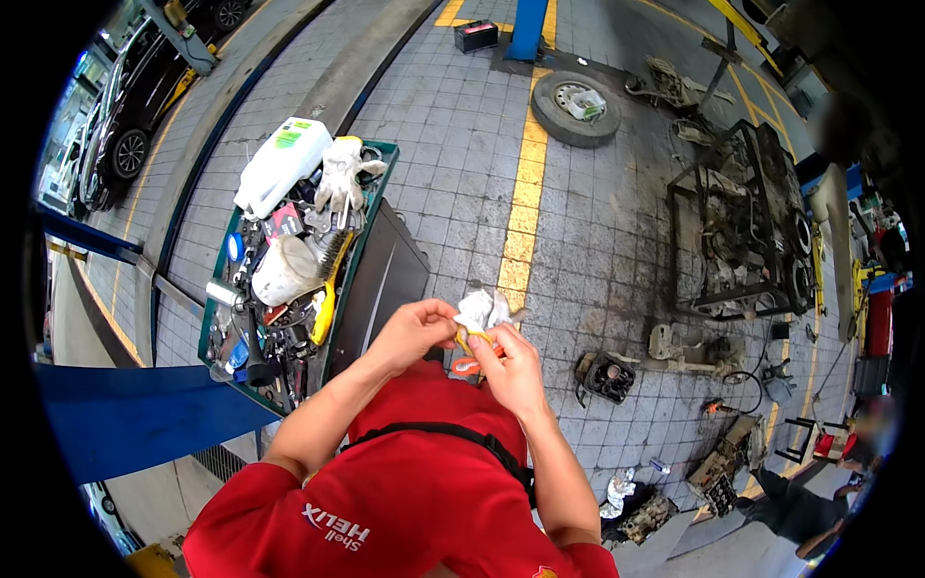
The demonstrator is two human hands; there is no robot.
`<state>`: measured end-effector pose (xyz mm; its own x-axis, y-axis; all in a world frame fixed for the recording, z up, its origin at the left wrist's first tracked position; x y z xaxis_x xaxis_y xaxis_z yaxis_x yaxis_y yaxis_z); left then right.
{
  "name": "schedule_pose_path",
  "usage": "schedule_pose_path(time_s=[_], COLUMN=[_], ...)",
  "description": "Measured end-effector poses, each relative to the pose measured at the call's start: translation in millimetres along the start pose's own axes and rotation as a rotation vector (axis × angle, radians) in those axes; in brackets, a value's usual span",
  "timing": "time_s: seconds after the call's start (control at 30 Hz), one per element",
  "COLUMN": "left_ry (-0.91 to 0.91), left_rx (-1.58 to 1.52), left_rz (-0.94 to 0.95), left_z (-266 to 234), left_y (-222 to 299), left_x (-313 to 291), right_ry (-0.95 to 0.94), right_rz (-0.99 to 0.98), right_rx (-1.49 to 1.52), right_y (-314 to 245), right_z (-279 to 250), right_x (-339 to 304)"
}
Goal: The person puts on gloves and cleans a large metal engine block using a white cloth. They wipe the exterior and interior surfaces, turning the part over to access different sides, and place it on the floor.
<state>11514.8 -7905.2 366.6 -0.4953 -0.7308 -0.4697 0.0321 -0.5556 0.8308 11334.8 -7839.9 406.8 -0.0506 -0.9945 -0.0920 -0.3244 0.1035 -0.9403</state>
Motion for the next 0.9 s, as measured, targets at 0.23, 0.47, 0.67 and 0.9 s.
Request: schedule_pose_path(time_s=[0.23,0.47,0.67,0.9], left_ry=[0.106,0.107,-0.104,-0.267], left_rx=[-0.261,-0.614,-0.504,-0.147], left_rz=[0.056,0.054,-0.248,-0.242], left_z=[-12.4,-13.4,-0.2,-5.6], left_y=[2.2,3.9,13.4,16.0], left_x=[3.8,9.4,-12.9,-14.5], right_ry=[0.025,0.065,0.252,0.212], right_rz=[0.070,0.144,0.175,0.082], right_rx=[-0.070,-0.174,-0.112,0.039], right_y=[13.4,20.6,36.0,16.8], right_z=[7.2,16.4,-5.8,-19.3], right_x=[-0.6,8.0,26.9,33.6])
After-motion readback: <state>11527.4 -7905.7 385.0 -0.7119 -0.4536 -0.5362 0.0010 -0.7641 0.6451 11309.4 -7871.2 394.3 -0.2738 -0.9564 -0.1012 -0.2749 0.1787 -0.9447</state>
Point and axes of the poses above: each hand's wrist, its own x-axis towards the middle knuckle, its own z-axis out of the palm, y = z × x, the point moved 4 cm from there along x, towards the middle knuckle, and after that the axes turned 2 degrees about -y, right-handed, at the moved point
